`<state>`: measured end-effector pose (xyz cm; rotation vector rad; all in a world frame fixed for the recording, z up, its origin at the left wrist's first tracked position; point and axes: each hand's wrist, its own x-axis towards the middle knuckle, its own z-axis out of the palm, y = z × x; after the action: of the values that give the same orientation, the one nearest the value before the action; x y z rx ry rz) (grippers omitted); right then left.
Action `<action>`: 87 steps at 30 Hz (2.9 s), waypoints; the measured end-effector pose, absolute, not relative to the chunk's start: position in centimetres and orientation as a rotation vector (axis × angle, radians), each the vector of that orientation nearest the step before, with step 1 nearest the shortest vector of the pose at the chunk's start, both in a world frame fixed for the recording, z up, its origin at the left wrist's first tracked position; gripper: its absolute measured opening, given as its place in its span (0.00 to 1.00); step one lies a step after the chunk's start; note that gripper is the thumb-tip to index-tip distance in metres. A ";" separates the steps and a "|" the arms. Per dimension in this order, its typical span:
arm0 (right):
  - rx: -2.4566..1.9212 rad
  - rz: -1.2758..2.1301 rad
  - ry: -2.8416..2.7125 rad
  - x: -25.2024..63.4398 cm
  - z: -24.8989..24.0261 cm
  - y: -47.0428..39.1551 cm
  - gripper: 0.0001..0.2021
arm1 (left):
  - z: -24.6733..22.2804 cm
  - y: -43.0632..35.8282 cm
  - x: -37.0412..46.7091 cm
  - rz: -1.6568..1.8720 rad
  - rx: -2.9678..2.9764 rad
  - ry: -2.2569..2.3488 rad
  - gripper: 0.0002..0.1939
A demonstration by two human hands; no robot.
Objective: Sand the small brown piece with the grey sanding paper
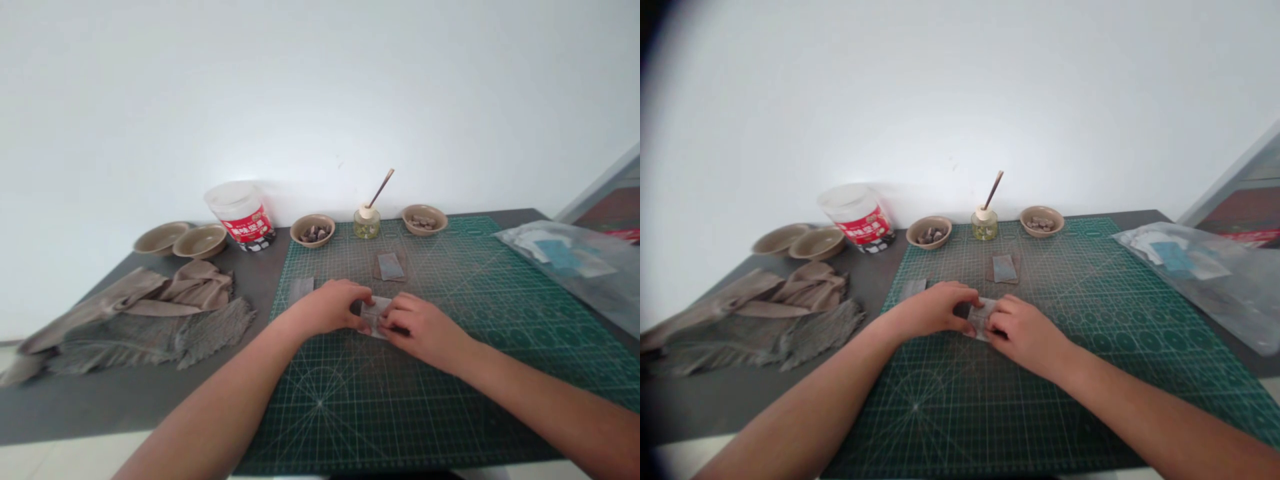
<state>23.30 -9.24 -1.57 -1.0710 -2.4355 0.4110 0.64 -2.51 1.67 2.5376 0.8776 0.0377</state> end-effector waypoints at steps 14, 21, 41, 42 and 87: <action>-1.227 0.336 -2.243 23.3 -1.8 -8.6 0.03 | 1.7 -2.5 0.6 0.024 2.536 0.887 0.23; -1.209 0.483 -1.989 23.4 -0.8 -8.8 0.07 | 1.6 -2.8 0.4 0.097 2.530 0.909 0.31; -1.238 0.483 -1.634 25.3 -2.1 -8.0 0.10 | 3.2 -3.8 1.1 0.448 2.274 0.846 0.11; -1.248 0.489 -1.654 25.2 -2.0 -8.1 0.10 | 3.2 -3.7 1.1 0.449 2.286 0.847 0.10; -1.193 0.971 -1.454 23.0 -1.5 -7.7 0.16 | 4.6 -1.7 -1.7 0.653 2.193 0.925 0.22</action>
<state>22.97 -7.65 -1.46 -1.1933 -1.4537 0.9707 -1.66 -1.74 4.56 2.1931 0.9251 0.6526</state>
